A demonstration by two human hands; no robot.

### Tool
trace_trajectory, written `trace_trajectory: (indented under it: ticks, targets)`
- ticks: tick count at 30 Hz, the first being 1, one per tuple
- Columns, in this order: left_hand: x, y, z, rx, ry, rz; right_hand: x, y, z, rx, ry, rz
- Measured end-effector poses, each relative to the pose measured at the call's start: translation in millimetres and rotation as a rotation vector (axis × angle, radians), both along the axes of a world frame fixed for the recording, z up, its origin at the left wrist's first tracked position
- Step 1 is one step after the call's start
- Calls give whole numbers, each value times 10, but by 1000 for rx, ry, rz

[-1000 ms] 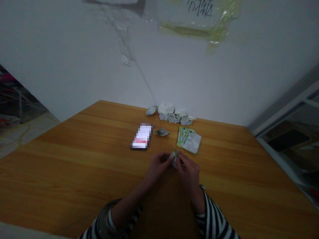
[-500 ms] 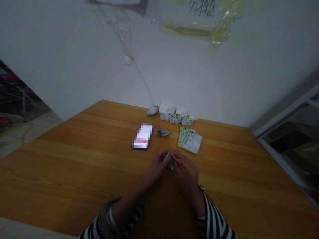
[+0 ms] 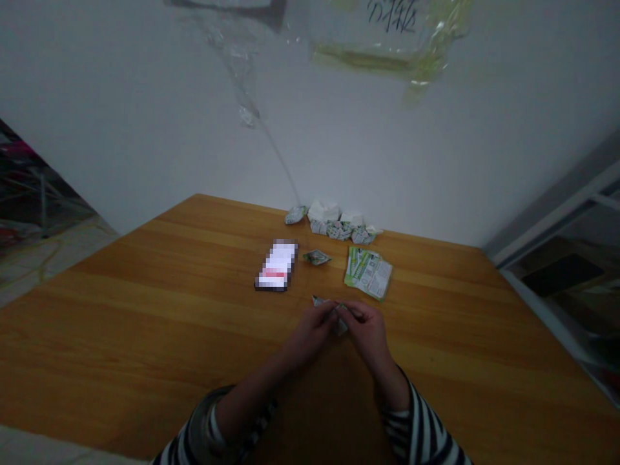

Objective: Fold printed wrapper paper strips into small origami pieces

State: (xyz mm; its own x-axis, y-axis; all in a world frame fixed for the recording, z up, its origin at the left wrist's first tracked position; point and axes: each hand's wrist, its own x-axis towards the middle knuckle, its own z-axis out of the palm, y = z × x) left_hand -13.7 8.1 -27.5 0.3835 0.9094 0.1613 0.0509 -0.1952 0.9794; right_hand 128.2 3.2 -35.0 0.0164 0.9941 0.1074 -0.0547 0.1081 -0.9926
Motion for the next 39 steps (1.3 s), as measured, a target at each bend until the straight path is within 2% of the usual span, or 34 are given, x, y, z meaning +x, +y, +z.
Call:
trace_trajectory:
  ticks: [6,11,14,19,24,28,33,39]
  targets:
    - [16,-12,85,-50,-21,7,58,-9,60,-27,96,48]
    - [11,-7,138,-66,-3,-51,31,-62,75,-18,157,0]
    - [9,-2,136,-84,-1,-62,18,-67,60,16,101,-50]
    - [-10,19,110,-197,-7,46,22,-59,97,100,-25,-166]
    - [-39,45,108,-223,-71,62,45,-41,150,112,-70,14]
    - [-67,57,152,-159,-107,133,95,0,140,140,-97,61]
    - [-86,68,183,-138,-126,139,165,25,150,84,-35,188]
    - [-65,62,147,-147,-146,98,227,52,145,71,-70,140]
